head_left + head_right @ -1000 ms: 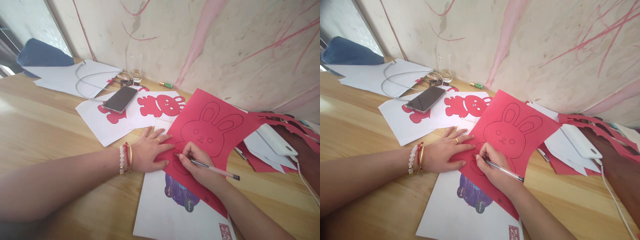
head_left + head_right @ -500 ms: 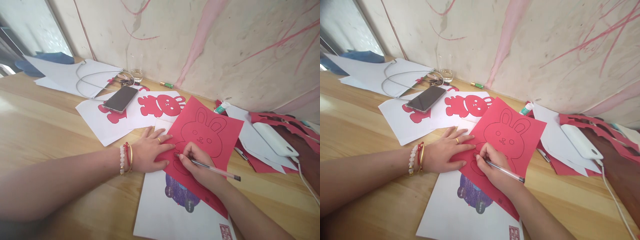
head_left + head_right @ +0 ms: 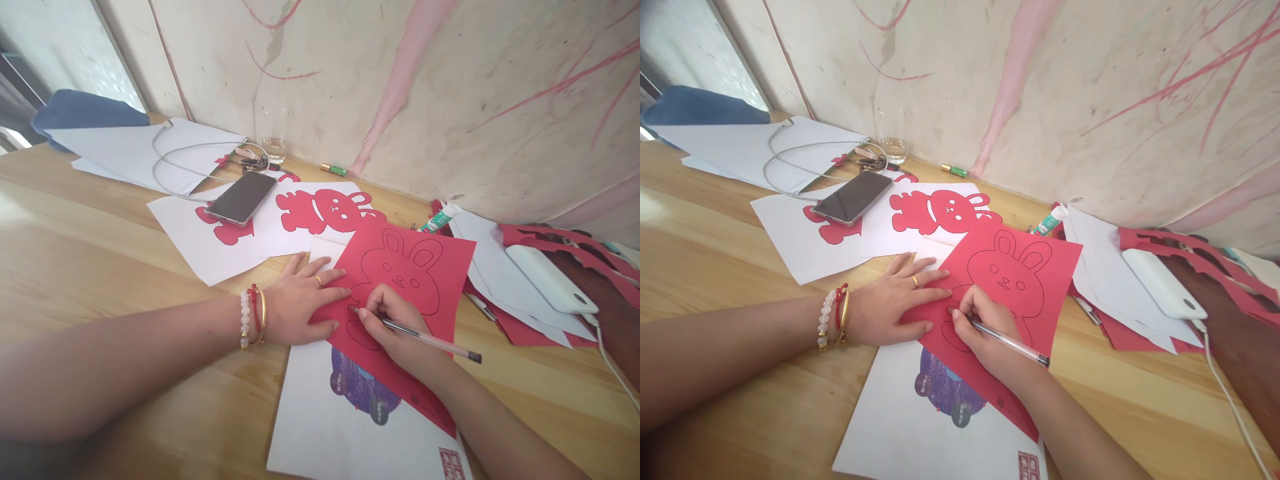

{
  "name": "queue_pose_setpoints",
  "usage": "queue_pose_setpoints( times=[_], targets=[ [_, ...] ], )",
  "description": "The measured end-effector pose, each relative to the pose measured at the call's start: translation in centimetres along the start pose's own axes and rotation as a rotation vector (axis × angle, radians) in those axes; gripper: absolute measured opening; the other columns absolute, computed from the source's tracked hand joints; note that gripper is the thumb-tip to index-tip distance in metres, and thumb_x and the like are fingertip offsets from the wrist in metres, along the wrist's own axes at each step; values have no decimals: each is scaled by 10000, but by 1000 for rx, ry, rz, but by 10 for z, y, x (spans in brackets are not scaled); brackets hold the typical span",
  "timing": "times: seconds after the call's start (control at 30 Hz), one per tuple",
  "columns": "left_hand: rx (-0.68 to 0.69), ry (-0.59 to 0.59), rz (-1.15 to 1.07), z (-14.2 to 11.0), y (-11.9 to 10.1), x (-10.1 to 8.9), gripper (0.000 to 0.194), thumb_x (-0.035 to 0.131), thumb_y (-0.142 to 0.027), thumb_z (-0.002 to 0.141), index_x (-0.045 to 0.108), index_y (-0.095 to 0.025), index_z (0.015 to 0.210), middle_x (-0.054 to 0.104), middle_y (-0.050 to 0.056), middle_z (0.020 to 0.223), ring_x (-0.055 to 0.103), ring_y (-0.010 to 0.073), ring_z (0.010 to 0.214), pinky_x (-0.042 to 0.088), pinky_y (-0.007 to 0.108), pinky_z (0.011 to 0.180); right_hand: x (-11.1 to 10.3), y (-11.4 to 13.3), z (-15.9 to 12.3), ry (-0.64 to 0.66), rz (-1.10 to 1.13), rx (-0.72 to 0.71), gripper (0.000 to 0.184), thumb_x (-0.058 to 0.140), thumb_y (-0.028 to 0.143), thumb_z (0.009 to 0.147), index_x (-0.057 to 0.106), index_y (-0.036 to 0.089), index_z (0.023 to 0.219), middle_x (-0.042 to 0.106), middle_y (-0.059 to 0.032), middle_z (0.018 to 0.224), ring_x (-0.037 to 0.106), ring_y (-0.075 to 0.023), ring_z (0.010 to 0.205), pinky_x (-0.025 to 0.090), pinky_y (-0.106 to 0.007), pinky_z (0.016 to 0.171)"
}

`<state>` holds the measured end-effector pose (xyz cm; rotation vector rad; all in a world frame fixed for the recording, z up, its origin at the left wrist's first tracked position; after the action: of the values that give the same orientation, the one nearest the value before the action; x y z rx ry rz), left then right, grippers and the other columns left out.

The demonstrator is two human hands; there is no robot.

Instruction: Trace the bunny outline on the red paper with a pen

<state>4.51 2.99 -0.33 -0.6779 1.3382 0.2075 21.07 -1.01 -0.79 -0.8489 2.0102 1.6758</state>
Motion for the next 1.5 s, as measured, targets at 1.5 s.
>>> queue_pose_setpoints(
  times=[1.5],
  targets=[
    [1,1,1,1,1,0,474,503,-429,869,537,-242,1304,382,91,1485,236,372,1391,119,660,1093,0,1,0,-4,41,-45,236,519,315,895,383,231,721,350,81,591,339,-101,529,290,-221,488]
  ],
)
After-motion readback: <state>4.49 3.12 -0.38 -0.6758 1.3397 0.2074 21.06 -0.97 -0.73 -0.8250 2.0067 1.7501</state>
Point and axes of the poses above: each hand's wrist, its own z-axis towards the middle knuckle, its own x-axis out of the palm, y = z × x, the point moved 5 cm from there along z, towards the middle knuckle
